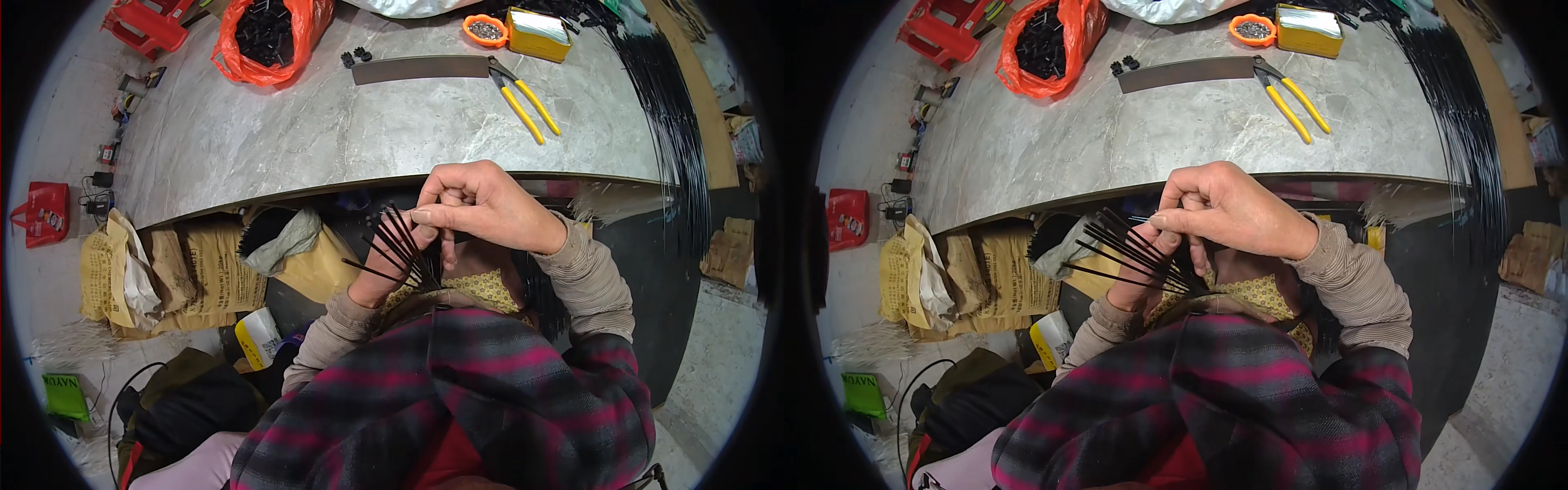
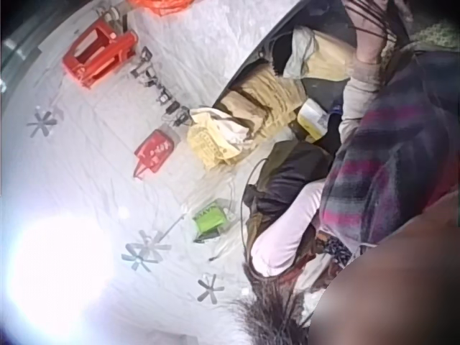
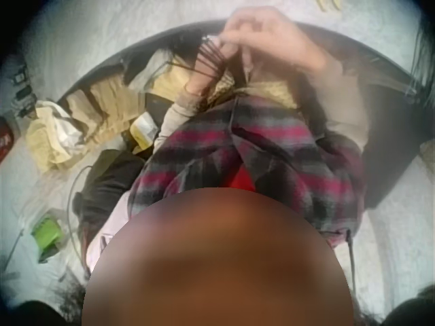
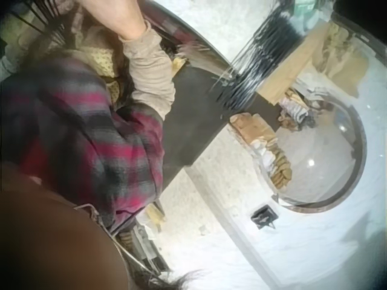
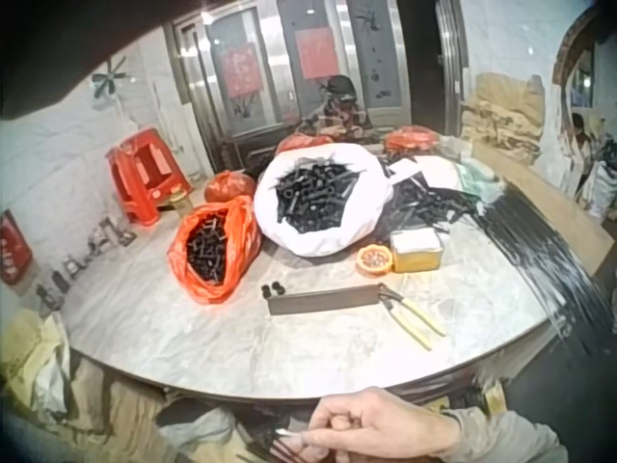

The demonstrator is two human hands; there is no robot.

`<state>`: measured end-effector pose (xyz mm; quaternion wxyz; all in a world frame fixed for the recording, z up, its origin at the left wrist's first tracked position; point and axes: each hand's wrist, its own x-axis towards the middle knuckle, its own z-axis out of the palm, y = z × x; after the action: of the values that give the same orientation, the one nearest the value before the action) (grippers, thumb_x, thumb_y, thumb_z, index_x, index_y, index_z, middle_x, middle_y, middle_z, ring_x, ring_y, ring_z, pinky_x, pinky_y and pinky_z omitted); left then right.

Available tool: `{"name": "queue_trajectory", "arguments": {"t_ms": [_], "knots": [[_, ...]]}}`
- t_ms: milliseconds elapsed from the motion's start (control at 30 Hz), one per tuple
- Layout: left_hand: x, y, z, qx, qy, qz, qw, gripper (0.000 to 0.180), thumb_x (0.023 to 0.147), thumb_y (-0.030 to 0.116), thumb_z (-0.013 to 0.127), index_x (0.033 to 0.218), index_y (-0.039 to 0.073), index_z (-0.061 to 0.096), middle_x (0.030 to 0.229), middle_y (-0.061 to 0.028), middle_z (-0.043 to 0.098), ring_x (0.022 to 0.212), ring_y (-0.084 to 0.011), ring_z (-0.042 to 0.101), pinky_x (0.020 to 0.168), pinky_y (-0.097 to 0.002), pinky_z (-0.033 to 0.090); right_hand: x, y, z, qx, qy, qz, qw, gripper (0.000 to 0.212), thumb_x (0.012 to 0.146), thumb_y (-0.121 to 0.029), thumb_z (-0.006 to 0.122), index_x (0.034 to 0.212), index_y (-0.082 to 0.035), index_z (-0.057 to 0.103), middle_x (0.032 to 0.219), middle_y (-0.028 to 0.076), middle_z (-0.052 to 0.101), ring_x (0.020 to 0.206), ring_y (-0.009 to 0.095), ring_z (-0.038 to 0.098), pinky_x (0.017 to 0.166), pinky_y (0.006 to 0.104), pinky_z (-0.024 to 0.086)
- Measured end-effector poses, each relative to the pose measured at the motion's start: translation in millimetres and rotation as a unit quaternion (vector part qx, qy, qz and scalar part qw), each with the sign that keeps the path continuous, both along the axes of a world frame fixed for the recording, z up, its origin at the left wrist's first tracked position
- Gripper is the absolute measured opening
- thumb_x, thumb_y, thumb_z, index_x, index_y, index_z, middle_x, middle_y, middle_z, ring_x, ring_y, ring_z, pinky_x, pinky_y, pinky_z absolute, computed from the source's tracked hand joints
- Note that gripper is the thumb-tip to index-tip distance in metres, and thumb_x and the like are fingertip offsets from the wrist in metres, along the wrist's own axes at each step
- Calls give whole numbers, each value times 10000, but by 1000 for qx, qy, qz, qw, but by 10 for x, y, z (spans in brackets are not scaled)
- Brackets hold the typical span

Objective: Bundling and aligning thin plastic rods using a workbench template/jig and cutting tool.

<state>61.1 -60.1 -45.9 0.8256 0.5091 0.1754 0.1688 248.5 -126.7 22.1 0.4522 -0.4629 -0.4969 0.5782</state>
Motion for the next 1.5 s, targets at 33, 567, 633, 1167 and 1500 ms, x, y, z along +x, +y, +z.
{"name": "queue_trajectory", "arguments": {"t_ms": [33,567,633,1167,1500], "knots": [[-27,-13,-80,0,-4,5,1000,368,1048,320,602,894,-9,662,733,-72,675,685,-145,666,629,-272,512,-18,20,13,-12,2,5,1000,159,1015,-123,650,977,29,626,679,6,648,592,93,675,581,227,513],[-132,-14,-183,-28,-4,-1,1000,340,1083,336,521,1087,0,566,871,-81,654,781,-158,670,704,-305,575,-21,-422,-545,66,-9,-133,989,538,847,-181,708,1333,19,595,1275,108,597,1179,178,575,1007,334,443],[-131,-33,-256,-28,-7,-8,1000,338,1085,335,517,1086,1,569,872,-77,653,775,-155,666,702,-298,569,-149,-425,-709,107,-47,-150,982,456,910,-121,652,1331,41,588,1301,133,569,1022,182,632,868,322,526],[-356,-241,-566,176,50,101,978,318,1028,156,627,1295,28,509,1141,-13,572,1065,-90,554,942,-275,470,-684,-90,-901,59,76,-264,960,265,1083,-194,545,1196,31,628,963,13,678,879,60,597,793,218,510],[-456,217,-364,33,-37,162,986,518,902,-50,696,1365,0,470,1237,-83,580,1137,-157,597,999,-310,489,-680,2,-1004,39,115,-253,960,373,1091,-296,524,1216,48,597,887,56,652,761,102,626,722,255,540]]}}
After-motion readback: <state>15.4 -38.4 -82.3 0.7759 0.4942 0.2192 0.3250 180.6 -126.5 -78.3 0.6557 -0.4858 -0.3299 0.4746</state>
